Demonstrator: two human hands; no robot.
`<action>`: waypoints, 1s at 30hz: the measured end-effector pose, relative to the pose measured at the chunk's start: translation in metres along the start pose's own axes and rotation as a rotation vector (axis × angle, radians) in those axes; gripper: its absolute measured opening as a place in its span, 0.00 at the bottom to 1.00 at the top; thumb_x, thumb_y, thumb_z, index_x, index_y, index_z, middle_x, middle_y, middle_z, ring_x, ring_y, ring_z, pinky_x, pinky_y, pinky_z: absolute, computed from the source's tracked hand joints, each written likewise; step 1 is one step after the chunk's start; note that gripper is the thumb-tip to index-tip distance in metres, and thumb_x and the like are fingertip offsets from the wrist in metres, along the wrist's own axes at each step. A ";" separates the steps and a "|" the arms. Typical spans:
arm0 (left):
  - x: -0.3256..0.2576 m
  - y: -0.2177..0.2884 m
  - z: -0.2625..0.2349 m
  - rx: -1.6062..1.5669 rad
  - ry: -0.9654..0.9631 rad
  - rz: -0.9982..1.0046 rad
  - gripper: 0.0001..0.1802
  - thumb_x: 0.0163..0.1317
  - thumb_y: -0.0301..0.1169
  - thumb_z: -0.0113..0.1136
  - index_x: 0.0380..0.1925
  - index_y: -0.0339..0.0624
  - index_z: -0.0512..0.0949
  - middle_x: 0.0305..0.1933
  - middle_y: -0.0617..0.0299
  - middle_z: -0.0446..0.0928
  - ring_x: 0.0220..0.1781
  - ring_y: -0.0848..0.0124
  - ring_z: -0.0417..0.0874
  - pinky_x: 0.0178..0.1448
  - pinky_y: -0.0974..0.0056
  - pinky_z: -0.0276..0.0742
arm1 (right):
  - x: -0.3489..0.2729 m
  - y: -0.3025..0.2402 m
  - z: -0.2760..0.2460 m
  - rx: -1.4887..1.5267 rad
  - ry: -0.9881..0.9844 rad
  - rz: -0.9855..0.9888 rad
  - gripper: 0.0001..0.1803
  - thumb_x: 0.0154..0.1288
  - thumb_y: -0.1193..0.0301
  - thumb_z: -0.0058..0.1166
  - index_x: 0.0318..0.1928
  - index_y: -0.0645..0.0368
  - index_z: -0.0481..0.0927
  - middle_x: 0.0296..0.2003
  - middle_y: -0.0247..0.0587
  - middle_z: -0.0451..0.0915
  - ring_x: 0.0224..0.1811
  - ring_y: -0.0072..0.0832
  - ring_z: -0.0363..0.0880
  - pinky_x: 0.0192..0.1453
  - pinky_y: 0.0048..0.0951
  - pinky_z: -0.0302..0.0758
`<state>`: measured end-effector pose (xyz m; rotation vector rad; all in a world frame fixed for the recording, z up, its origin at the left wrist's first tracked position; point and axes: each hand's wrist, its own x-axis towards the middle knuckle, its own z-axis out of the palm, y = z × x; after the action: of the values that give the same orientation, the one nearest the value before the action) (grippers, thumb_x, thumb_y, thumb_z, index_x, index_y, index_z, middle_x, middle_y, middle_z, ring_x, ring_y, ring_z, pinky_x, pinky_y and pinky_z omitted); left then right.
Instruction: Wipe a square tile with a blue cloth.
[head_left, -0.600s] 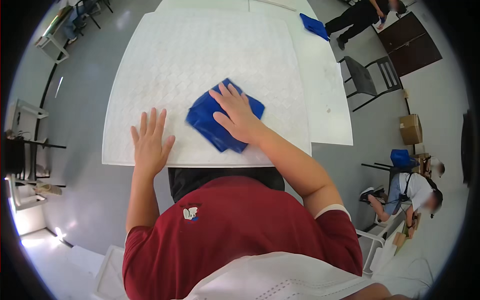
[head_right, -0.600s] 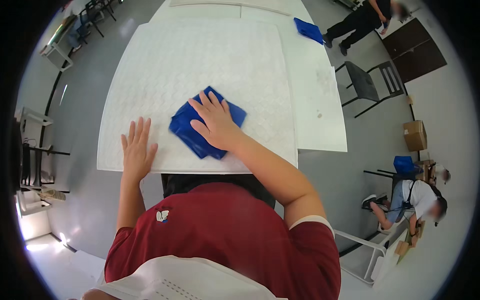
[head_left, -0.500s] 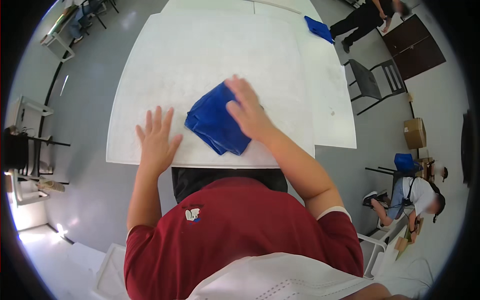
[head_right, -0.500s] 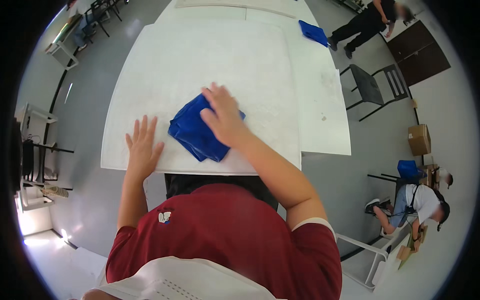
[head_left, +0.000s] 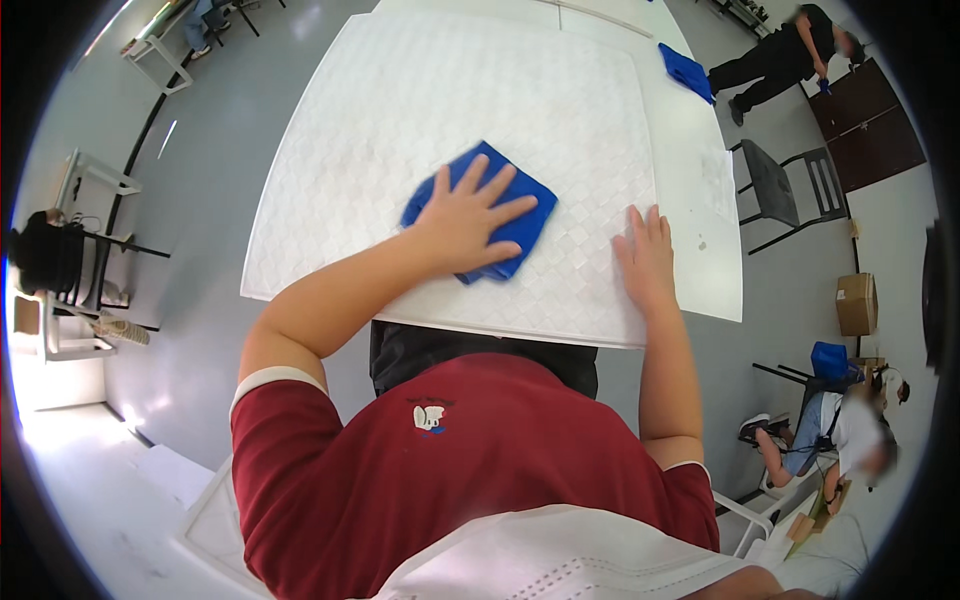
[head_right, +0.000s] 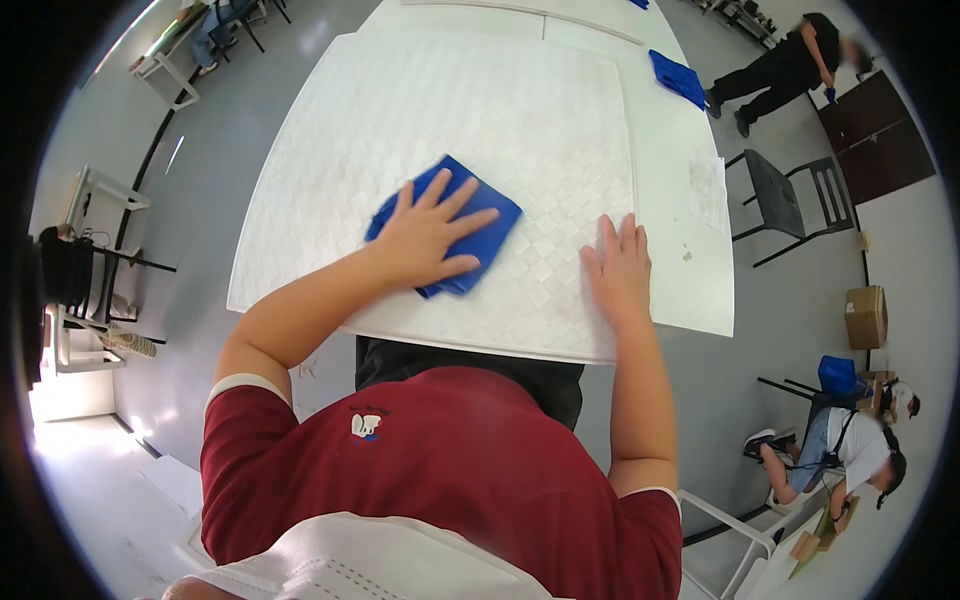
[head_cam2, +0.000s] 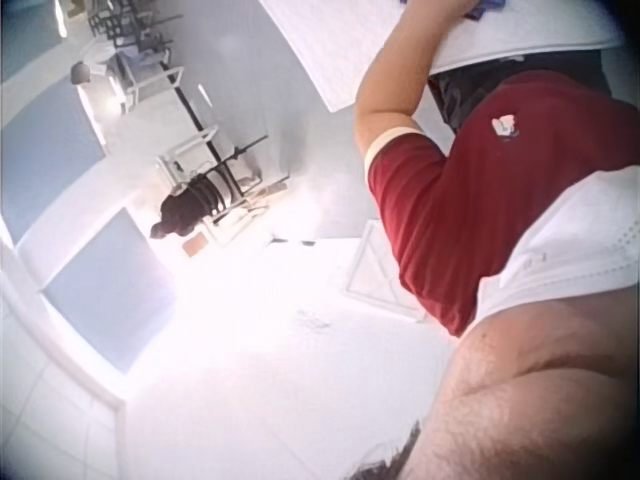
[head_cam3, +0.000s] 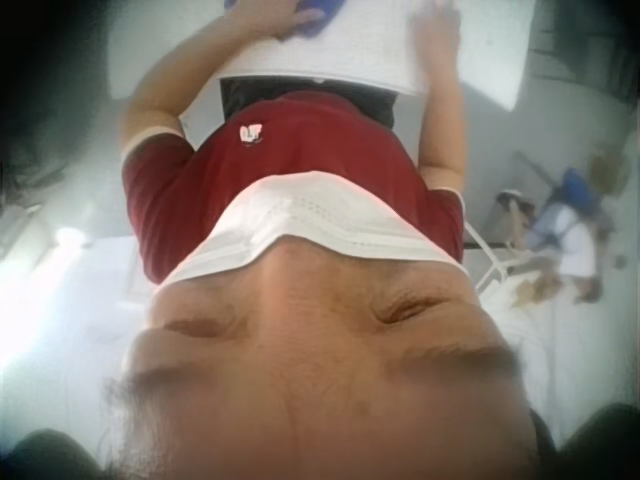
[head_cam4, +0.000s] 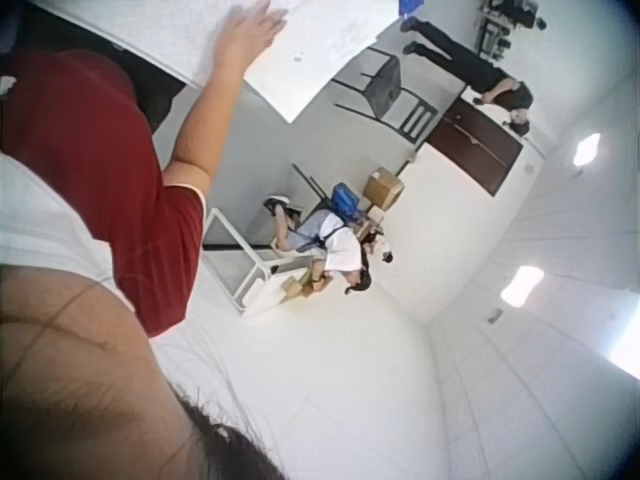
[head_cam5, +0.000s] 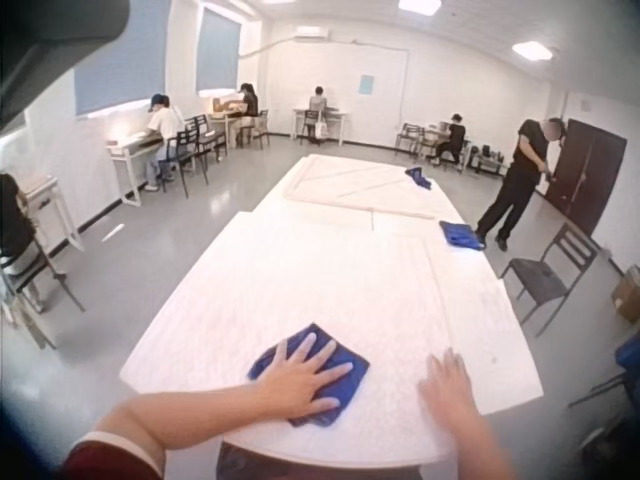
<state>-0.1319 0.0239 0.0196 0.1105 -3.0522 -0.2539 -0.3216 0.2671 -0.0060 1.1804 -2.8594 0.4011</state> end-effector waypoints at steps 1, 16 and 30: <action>0.002 -0.011 -0.003 0.010 -0.015 -0.064 0.36 0.61 0.56 0.54 0.69 0.66 0.61 0.76 0.52 0.50 0.77 0.45 0.45 0.71 0.31 0.42 | 0.000 -0.003 -0.001 0.026 0.006 0.001 0.29 0.69 0.58 0.46 0.68 0.53 0.63 0.70 0.59 0.52 0.73 0.55 0.46 0.72 0.53 0.49; -0.025 -0.136 -0.004 0.072 0.048 -0.462 0.29 0.70 0.46 0.43 0.70 0.57 0.59 0.76 0.54 0.51 0.77 0.50 0.47 0.75 0.41 0.45 | -0.002 -0.008 -0.004 0.030 0.061 -0.038 0.29 0.67 0.59 0.49 0.66 0.55 0.65 0.69 0.62 0.54 0.72 0.57 0.50 0.71 0.47 0.55; -0.084 -0.189 -0.004 0.203 0.110 -0.825 0.36 0.68 0.57 0.42 0.71 0.52 0.56 0.76 0.48 0.49 0.76 0.44 0.48 0.72 0.39 0.51 | -0.002 -0.002 -0.002 0.029 0.065 -0.044 0.29 0.67 0.60 0.51 0.66 0.54 0.66 0.70 0.60 0.54 0.72 0.56 0.50 0.71 0.46 0.55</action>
<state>-0.0360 -0.1564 -0.0141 1.3359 -2.7297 0.0279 -0.3189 0.2680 -0.0036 1.2090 -2.7765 0.4725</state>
